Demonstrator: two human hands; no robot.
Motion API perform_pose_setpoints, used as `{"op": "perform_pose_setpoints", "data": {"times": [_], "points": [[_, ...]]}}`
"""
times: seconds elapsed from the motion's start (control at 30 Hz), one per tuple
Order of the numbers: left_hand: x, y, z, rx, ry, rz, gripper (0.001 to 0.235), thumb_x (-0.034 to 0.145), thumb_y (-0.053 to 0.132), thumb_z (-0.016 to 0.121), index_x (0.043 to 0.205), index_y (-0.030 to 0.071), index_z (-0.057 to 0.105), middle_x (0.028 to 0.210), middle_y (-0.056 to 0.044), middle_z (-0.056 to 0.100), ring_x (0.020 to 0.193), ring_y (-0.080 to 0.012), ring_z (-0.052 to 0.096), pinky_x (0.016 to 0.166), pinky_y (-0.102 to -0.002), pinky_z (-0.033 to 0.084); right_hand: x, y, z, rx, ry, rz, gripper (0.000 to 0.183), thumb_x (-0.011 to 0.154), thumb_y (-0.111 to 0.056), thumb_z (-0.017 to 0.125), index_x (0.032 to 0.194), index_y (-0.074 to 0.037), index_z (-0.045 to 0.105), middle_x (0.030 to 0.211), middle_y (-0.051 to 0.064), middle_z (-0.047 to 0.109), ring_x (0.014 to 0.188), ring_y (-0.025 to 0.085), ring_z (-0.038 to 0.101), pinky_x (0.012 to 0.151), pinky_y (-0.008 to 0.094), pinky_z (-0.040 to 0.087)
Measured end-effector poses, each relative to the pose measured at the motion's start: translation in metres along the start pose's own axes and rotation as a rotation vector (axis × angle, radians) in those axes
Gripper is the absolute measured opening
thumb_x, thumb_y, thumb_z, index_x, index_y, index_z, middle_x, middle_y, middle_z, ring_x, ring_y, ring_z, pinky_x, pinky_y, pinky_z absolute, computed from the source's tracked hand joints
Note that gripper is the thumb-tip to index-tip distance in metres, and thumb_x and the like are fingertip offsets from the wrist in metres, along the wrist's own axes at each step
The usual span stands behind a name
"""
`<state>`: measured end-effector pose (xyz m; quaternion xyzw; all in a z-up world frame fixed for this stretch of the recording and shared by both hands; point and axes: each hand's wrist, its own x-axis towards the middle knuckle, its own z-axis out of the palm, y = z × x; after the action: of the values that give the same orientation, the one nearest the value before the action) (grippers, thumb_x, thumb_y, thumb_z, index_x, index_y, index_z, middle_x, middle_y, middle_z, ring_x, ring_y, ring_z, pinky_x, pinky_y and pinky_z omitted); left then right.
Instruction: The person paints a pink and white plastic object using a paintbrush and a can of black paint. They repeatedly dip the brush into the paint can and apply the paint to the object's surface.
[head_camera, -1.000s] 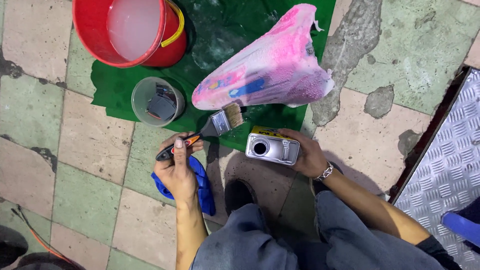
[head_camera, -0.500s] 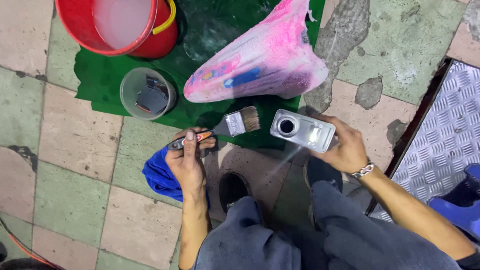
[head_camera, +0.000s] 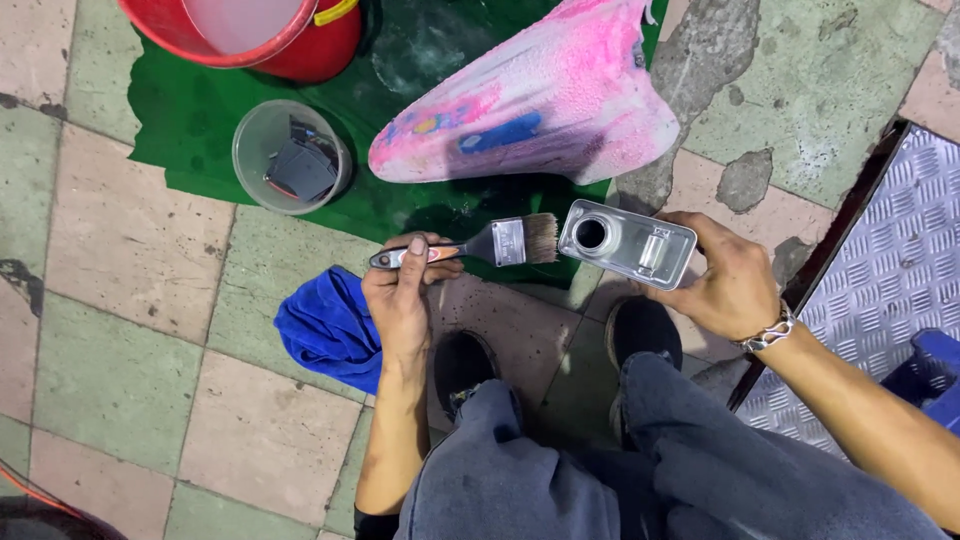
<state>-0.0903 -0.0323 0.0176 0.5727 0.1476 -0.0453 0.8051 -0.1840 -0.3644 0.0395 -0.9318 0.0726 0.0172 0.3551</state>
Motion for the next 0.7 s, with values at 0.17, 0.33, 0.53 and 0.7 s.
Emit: {"op": "perform_pose_setpoints", "data": {"times": [0.17, 0.33, 0.53, 0.7], "points": [[0.001, -0.004, 0.002, 0.000, -0.056, -0.020, 0.027, 0.099, 0.017, 0.065, 0.098, -0.010, 0.066, 0.083, -0.030, 0.071, 0.064, -0.0297, 0.076, 0.059, -0.034, 0.065, -0.004, 0.014, 0.004, -0.135, -0.043, 0.000, 0.067, 0.062, -0.029, 0.095, 0.119, -0.007, 0.069, 0.101, 0.013, 0.077, 0.092, 0.035, 0.074, 0.081, 0.046, 0.060], [0.002, -0.010, 0.003, -0.028, -0.076, -0.050, 0.025, 0.100, 0.014, 0.063, 0.098, -0.010, 0.066, 0.084, -0.029, 0.072, 0.065, -0.0295, 0.076, 0.060, -0.034, 0.066, 0.002, -0.008, -0.006, -0.254, -0.083, -0.002, 0.066, 0.062, -0.032, 0.095, 0.119, -0.008, 0.070, 0.099, 0.012, 0.077, 0.091, 0.034, 0.075, 0.080, 0.044, 0.060], [0.003, -0.011, -0.002, 0.015, -0.098, -0.138, 0.029, 0.097, 0.025, 0.067, 0.101, -0.004, 0.067, 0.086, -0.022, 0.074, 0.065, -0.0287, 0.074, 0.059, -0.030, 0.063, 0.002, -0.002, -0.006, -0.520, -0.178, -0.041, 0.085, 0.063, -0.055, 0.088, 0.132, -0.016, 0.060, 0.095, 0.011, 0.077, 0.075, 0.027, 0.074, 0.053, 0.047, 0.060], [0.005, -0.017, -0.005, 0.001, -0.105, -0.149, 0.029, 0.097, 0.025, 0.067, 0.102, -0.003, 0.067, 0.086, -0.022, 0.075, 0.065, -0.0277, 0.074, 0.059, -0.029, 0.062, 0.005, -0.014, -0.010, -0.600, -0.235, -0.012, 0.085, 0.063, -0.060, 0.087, 0.132, -0.019, 0.058, 0.089, 0.010, 0.075, 0.073, 0.028, 0.074, 0.054, 0.048, 0.061]]}}
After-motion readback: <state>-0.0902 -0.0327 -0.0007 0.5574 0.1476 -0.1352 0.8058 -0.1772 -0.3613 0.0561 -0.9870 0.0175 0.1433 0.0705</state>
